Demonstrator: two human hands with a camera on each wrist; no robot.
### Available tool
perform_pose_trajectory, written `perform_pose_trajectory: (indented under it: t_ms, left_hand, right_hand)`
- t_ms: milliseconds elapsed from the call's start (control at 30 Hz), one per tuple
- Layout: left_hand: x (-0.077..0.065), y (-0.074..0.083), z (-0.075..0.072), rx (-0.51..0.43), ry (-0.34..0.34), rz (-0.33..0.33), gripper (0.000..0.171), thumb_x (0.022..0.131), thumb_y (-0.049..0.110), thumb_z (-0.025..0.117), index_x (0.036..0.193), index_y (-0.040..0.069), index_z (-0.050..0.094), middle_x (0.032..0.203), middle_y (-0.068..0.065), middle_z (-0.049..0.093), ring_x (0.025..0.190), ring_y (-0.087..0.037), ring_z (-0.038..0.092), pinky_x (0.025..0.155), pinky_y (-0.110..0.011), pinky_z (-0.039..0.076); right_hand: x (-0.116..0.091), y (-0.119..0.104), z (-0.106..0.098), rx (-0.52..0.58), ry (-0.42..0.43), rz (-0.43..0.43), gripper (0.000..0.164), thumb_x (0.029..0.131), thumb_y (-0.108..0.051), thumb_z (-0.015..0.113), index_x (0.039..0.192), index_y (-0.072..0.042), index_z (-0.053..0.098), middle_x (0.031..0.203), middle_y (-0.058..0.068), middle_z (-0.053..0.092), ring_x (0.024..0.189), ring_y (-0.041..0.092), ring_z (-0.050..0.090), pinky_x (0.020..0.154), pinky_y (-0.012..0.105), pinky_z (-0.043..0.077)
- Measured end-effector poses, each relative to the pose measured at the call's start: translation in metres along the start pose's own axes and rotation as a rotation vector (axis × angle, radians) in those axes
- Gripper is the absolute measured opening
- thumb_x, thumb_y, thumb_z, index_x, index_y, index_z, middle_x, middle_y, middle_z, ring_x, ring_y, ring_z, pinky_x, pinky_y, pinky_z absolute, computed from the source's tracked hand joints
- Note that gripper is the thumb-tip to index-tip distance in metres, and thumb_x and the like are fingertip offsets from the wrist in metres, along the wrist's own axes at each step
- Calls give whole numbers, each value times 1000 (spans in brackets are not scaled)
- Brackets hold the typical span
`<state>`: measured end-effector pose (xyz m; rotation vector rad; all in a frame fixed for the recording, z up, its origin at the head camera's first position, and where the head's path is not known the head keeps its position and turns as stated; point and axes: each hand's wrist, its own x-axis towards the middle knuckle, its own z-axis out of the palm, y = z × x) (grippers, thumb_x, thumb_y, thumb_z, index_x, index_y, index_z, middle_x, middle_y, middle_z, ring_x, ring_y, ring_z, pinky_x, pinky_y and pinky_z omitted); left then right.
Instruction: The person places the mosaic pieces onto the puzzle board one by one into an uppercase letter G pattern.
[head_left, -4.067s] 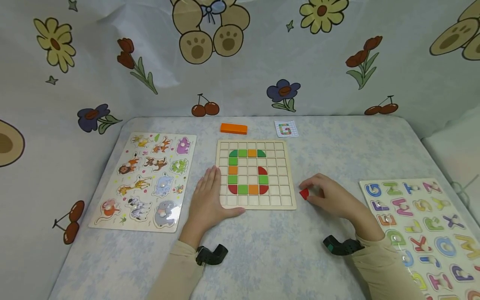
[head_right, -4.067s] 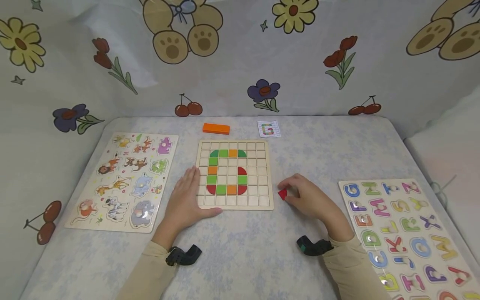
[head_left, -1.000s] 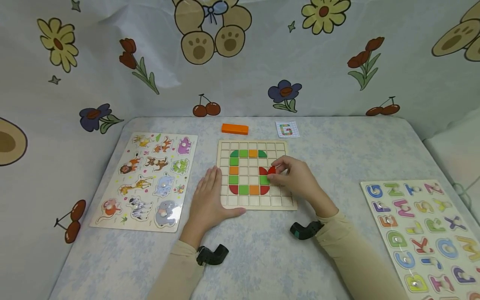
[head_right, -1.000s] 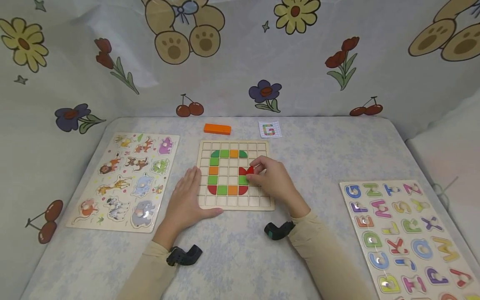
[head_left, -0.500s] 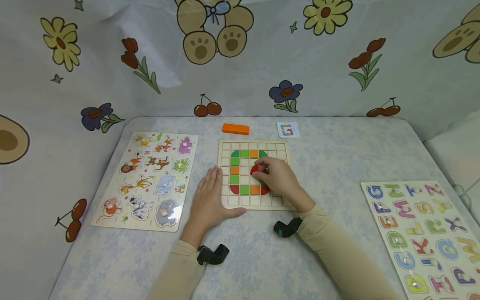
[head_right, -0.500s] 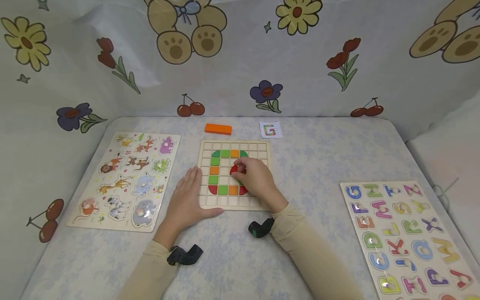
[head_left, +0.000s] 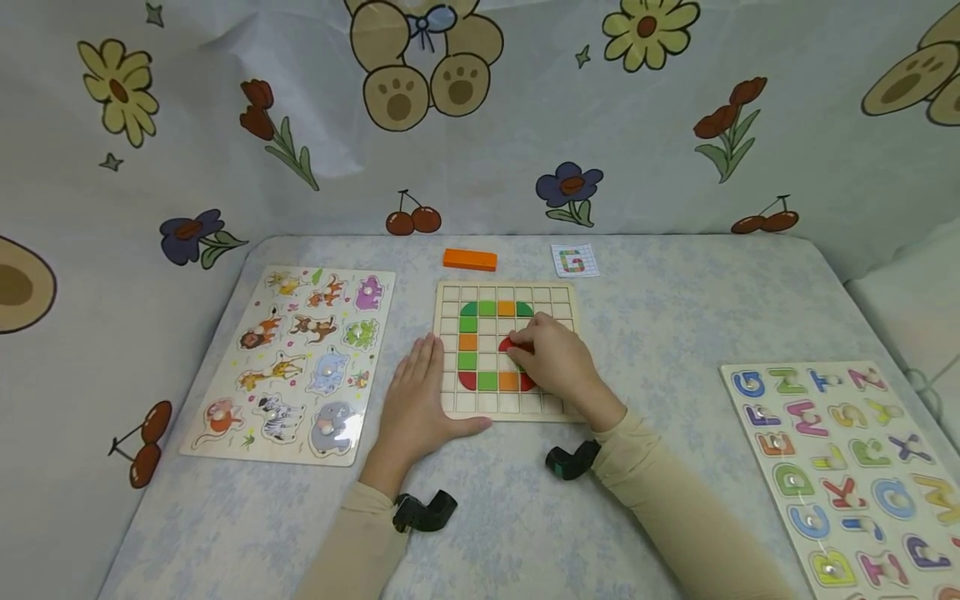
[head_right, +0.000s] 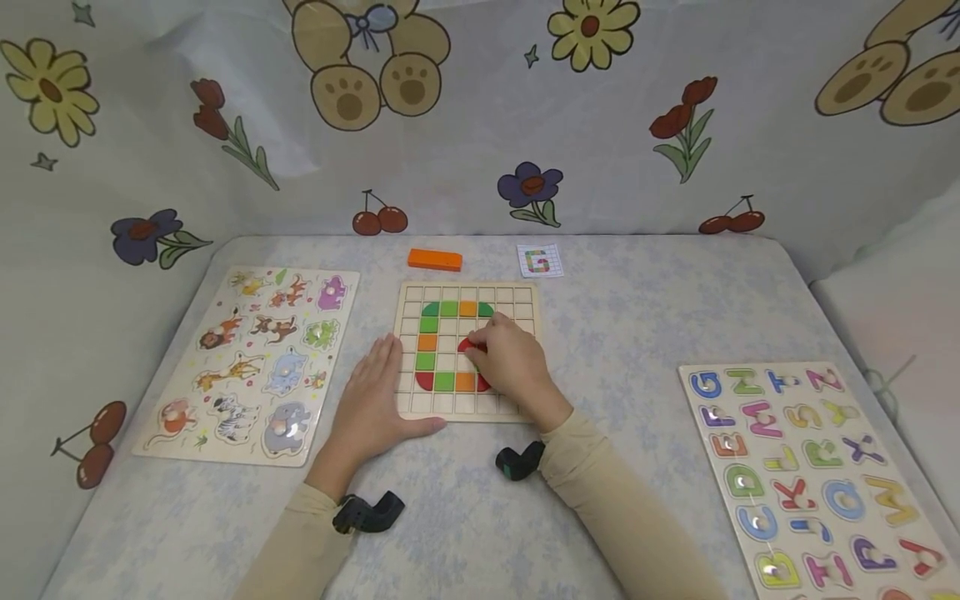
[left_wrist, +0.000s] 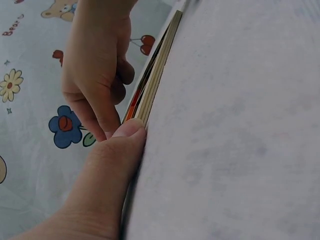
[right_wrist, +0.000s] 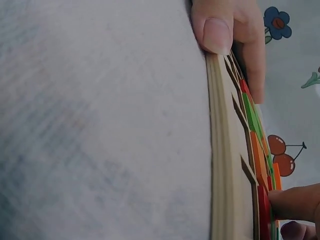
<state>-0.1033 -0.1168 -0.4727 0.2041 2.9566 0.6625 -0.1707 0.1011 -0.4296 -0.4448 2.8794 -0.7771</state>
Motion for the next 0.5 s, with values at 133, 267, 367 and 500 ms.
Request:
perform_pose_trajectory:
  t_ms: [133, 267, 367, 500]
  left_hand:
    - [-1, -1, 1, 1, -6, -2, 140, 63, 85, 67, 160, 7, 2, 169, -7, 1, 157, -22, -1, 128, -43, 7]
    - [-1, -2, 1, -2, 0, -8, 139, 63, 85, 67, 160, 8, 3, 169, -6, 1, 157, -22, 0, 128, -43, 8]
    - [-2, -4, 2, -8, 7, -10, 139, 63, 85, 67, 160, 7, 4, 169, -7, 2, 157, -22, 0, 128, -44, 8]
    - [-2, -6, 2, -17, 8, -15, 139, 63, 84, 67, 160, 6, 5, 169, -9, 2, 157, -23, 0, 128, -45, 9]
  right_hand:
    - [-6, -2, -2, -26, 20, -11, 21, 93, -26, 69, 105, -13, 79, 92, 0, 59, 70, 15, 51, 55, 26, 42]
    - [-16, -2, -4, 6, 89, -9, 23, 94, -29, 66, 108, -14, 76, 98, -1, 62, 77, 15, 57, 62, 29, 49]
    - [-26, 0, -5, 29, 136, -11, 26, 95, -30, 64, 114, -15, 73, 106, 0, 65, 91, 19, 62, 74, 35, 54]
    - [-38, 3, -6, 28, 161, -25, 33, 96, -32, 61, 121, -13, 70, 118, 3, 66, 105, 25, 61, 86, 43, 54]
